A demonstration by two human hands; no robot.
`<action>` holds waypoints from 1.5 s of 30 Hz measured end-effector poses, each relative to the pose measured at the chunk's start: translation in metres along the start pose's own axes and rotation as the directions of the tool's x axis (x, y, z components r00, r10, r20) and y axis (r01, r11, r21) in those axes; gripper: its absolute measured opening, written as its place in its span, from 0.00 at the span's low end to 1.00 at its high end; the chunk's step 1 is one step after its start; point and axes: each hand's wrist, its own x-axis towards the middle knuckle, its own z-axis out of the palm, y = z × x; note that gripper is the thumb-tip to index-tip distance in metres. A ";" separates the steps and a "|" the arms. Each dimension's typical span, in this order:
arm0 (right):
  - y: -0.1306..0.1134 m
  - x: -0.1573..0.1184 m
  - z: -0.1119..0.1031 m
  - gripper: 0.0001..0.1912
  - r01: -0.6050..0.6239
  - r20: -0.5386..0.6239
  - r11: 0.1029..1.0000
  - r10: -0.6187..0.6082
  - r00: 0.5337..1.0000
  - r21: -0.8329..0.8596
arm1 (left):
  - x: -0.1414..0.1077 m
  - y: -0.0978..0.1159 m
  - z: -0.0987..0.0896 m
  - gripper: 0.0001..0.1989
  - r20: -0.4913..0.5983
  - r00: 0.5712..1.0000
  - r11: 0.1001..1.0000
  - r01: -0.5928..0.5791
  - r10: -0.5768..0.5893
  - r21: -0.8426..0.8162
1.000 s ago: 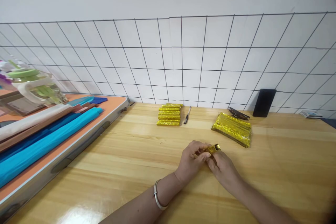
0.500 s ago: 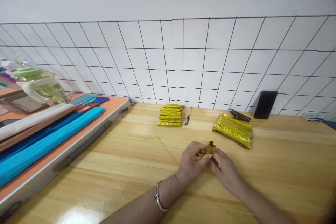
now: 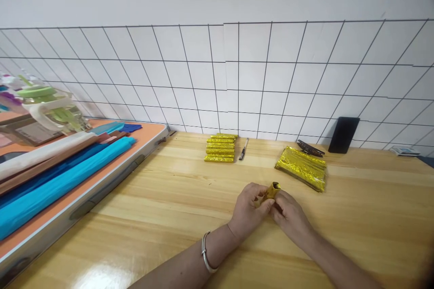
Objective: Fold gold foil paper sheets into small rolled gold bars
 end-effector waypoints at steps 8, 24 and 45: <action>0.002 -0.001 0.000 0.08 0.020 -0.029 1.000 -0.021 0.999 -0.020 | -0.001 0.000 -0.001 0.09 0.037 0.999 0.996 0.027 -0.024 -0.089; 0.010 0.002 0.002 0.02 0.047 -0.078 0.993 -0.056 0.995 -0.104 | 0.005 -0.016 0.001 0.11 0.173 0.980 0.954 0.143 -0.099 -0.264; 0.014 0.003 0.003 0.11 0.055 -0.033 0.987 -0.061 0.998 -0.151 | 0.021 -0.033 -0.015 0.13 -0.001 0.981 0.928 0.182 -0.192 -0.325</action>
